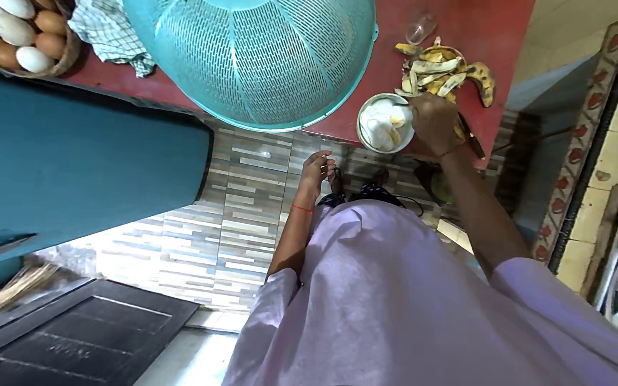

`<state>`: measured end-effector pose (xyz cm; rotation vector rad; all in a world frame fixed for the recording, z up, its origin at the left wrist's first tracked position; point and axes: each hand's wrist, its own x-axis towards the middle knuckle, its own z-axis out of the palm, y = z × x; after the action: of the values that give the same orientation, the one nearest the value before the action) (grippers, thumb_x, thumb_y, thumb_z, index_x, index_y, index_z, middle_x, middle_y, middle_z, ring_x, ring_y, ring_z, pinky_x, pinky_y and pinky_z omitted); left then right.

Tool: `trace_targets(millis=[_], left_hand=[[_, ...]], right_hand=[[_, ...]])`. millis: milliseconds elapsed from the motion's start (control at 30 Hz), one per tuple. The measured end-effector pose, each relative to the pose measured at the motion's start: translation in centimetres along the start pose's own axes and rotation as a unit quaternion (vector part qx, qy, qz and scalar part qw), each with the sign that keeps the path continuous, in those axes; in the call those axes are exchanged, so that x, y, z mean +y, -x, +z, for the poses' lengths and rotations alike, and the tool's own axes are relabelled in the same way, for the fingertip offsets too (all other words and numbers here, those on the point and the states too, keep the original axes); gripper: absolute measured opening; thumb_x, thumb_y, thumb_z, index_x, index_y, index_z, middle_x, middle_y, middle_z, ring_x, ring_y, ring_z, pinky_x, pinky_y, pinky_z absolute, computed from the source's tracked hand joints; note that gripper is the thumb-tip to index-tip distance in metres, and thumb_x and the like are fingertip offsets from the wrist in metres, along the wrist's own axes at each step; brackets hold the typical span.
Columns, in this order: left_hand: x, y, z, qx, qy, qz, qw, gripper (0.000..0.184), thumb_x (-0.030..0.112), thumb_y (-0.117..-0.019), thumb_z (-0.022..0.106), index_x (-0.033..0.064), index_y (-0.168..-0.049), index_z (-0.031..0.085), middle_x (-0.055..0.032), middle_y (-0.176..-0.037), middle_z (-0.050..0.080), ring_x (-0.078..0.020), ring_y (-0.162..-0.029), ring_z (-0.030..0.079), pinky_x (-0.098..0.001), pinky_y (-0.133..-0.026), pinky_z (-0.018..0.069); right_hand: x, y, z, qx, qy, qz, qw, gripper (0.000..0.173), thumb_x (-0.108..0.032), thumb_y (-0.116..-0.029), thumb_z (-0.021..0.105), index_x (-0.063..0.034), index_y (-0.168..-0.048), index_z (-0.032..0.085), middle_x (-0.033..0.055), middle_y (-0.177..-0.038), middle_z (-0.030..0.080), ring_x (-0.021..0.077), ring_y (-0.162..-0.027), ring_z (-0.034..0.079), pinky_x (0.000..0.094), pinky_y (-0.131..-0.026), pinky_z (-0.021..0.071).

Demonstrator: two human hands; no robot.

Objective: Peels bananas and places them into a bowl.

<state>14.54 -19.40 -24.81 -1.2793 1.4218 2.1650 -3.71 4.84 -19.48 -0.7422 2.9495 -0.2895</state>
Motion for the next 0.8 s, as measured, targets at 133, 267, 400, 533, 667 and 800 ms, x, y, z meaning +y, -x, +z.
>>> trace_targets(millis=[133, 267, 400, 533, 667, 800], left_hand=[[-0.4, -0.1, -0.1, 0.003, 0.008, -0.006, 1.000, 0.027, 0.011, -0.1076, 0.040, 0.0024, -0.125, 0.059, -0.0063, -0.090, 0.067, -0.0129, -0.076, 0.066, -0.0280, -0.072, 0.0564], [0.0, 0.1, 0.3, 0.005, 0.008, -0.005, 1.000, 0.027, 0.010, -0.1075, 0.040, 0.0019, -0.125, 0.058, -0.0065, -0.091, 0.067, -0.0126, -0.077, 0.067, -0.0276, -0.072, 0.0566], [0.0, 0.0, 0.5, 0.001, 0.010, -0.005, 1.000, 0.026, 0.009, -0.1068, 0.041, 0.0019, -0.124, 0.058, -0.0062, -0.090, 0.067, -0.0125, -0.076, 0.066, -0.0273, -0.072, 0.0565], [-0.2, -0.4, 0.5, -0.004, 0.004, -0.006, 1.000, 0.026, 0.009, -0.1067, 0.040, 0.0018, -0.124, 0.058, -0.0066, -0.091, 0.067, -0.0129, -0.076, 0.066, -0.0276, -0.072, 0.0564], [0.1, -0.4, 0.9, -0.006, -0.009, -0.007, 1.000, 0.028, 0.011, -0.1078, 0.040, 0.0021, -0.127, 0.058, -0.0071, -0.093, 0.067, -0.0127, -0.077, 0.067, -0.0278, -0.072, 0.0565], [0.2, -0.4, 1.2, -0.010, -0.014, -0.011, 1.000, 0.027, 0.011, -0.1076, 0.041, 0.0022, -0.127, 0.058, -0.0072, -0.094, 0.067, -0.0124, -0.078, 0.067, -0.0270, -0.072, 0.0562]], right_hand=[[0.3, -2.4, -1.2, -0.198, -0.129, 0.097, 0.967, 0.027, -0.022, -0.1017, 0.055, -0.0083, -0.111, 0.077, 0.0232, -0.112, 0.072, 0.0455, -0.110, 0.066, 0.0689, -0.091, 0.0478], [2.5, -2.0, -0.6, -0.138, -0.282, 0.153, 0.937, 0.021, -0.017, -0.0971, 0.063, -0.0032, -0.103, 0.078, 0.0181, -0.109, 0.074, 0.0331, -0.106, 0.068, 0.0589, -0.095, 0.0500], [3.5, 0.2, -2.2, -0.111, -0.324, 0.175, 0.923, 0.018, -0.015, -0.0996, 0.063, -0.0030, -0.104, 0.077, 0.0140, -0.102, 0.074, 0.0219, -0.093, 0.068, 0.0462, -0.089, 0.0540], [3.2, 2.4, -4.1, -0.137, -0.213, 0.144, 0.957, 0.023, -0.018, -0.1037, 0.060, -0.0036, -0.112, 0.076, 0.0207, -0.110, 0.073, 0.0370, -0.105, 0.069, 0.0603, -0.097, 0.0503], [1.8, 4.1, -5.8, -0.153, -0.073, 0.109, 0.980, 0.028, -0.018, -0.1065, 0.053, -0.0040, -0.118, 0.074, 0.0259, -0.118, 0.070, 0.0476, -0.111, 0.066, 0.0694, -0.091, 0.0486], [0.6, 4.7, -7.3, -0.119, 0.013, 0.057, 0.991, 0.025, -0.012, -0.1039, 0.054, -0.0016, -0.113, 0.075, 0.0291, -0.113, 0.068, 0.0506, -0.104, 0.066, 0.0683, -0.080, 0.0512]])
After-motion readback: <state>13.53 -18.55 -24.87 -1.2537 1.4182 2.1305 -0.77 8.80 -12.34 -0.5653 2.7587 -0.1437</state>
